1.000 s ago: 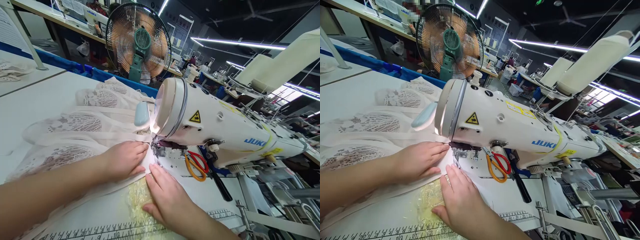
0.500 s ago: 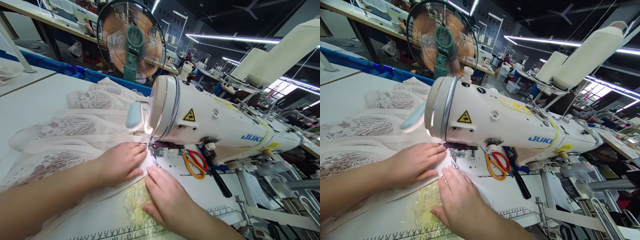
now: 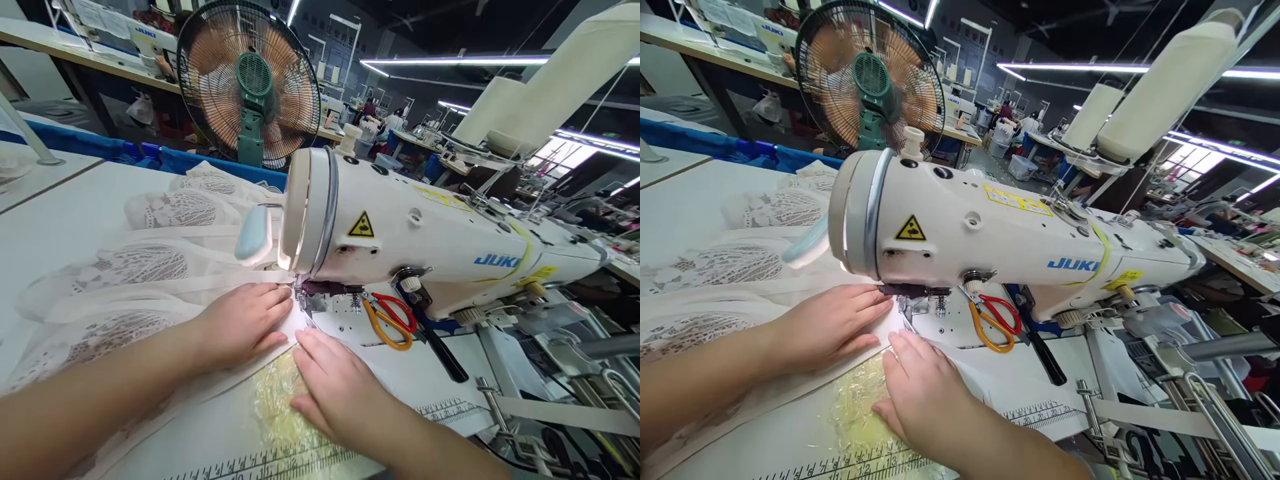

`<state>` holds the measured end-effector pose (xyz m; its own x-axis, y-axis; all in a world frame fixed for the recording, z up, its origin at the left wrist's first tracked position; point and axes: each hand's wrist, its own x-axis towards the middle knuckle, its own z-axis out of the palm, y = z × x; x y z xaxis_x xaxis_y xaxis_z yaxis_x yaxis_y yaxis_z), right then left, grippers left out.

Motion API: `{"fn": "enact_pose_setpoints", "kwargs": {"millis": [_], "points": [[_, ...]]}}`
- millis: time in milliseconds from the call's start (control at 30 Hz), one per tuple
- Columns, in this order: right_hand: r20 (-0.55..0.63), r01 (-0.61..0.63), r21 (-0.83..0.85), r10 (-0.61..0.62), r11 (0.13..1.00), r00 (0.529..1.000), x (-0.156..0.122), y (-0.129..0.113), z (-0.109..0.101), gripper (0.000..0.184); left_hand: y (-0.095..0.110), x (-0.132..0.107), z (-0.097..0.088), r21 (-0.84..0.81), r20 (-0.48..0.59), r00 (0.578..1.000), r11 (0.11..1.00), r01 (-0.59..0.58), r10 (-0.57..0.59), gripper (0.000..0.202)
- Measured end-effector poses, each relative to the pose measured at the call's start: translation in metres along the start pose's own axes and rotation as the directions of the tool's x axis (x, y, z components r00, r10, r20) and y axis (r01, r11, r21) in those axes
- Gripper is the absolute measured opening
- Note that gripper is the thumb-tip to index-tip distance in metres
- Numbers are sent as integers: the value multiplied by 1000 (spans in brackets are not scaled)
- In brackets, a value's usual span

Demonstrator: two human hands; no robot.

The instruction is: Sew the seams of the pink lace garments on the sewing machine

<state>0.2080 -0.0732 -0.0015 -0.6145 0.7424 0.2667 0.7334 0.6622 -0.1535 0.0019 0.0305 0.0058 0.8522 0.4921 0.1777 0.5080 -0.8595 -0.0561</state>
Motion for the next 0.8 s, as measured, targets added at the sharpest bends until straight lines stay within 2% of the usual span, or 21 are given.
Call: {"fn": "enact_pose_setpoints", "kwargs": {"millis": [100,167,267,400,467,533,700,800], "points": [[-43,7,-37,-8,999,999,2,1,2,46,-5,6,-4,41,82,997,999,-9,6,50],[-68,11,-61,-15,998,998,3,0,3,46,-9,11,-7,57,89,996,998,-16,11,50],[-90,5,-80,-12,997,996,4,0,4,47,-8,15,-12,58,41,998,997,-43,41,44],[-86,0,-72,-6,997,996,4,0,1,48,11,8,-21,-38,-28,992,992,-121,120,30],[-75,1,-61,-6,998,997,5,0,-1,48,22,0,-22,-55,-77,982,983,-177,173,30],[-68,7,-45,-10,999,998,5,0,-2,48,28,-8,-19,-4,-112,971,977,-213,212,35],[-89,33,-27,-36,999,995,4,2,-2,45,17,-18,-7,105,-145,939,949,-298,311,39],[-122,67,-9,-67,998,990,3,3,-2,42,5,-17,1,100,-207,938,960,-263,278,43]]}}
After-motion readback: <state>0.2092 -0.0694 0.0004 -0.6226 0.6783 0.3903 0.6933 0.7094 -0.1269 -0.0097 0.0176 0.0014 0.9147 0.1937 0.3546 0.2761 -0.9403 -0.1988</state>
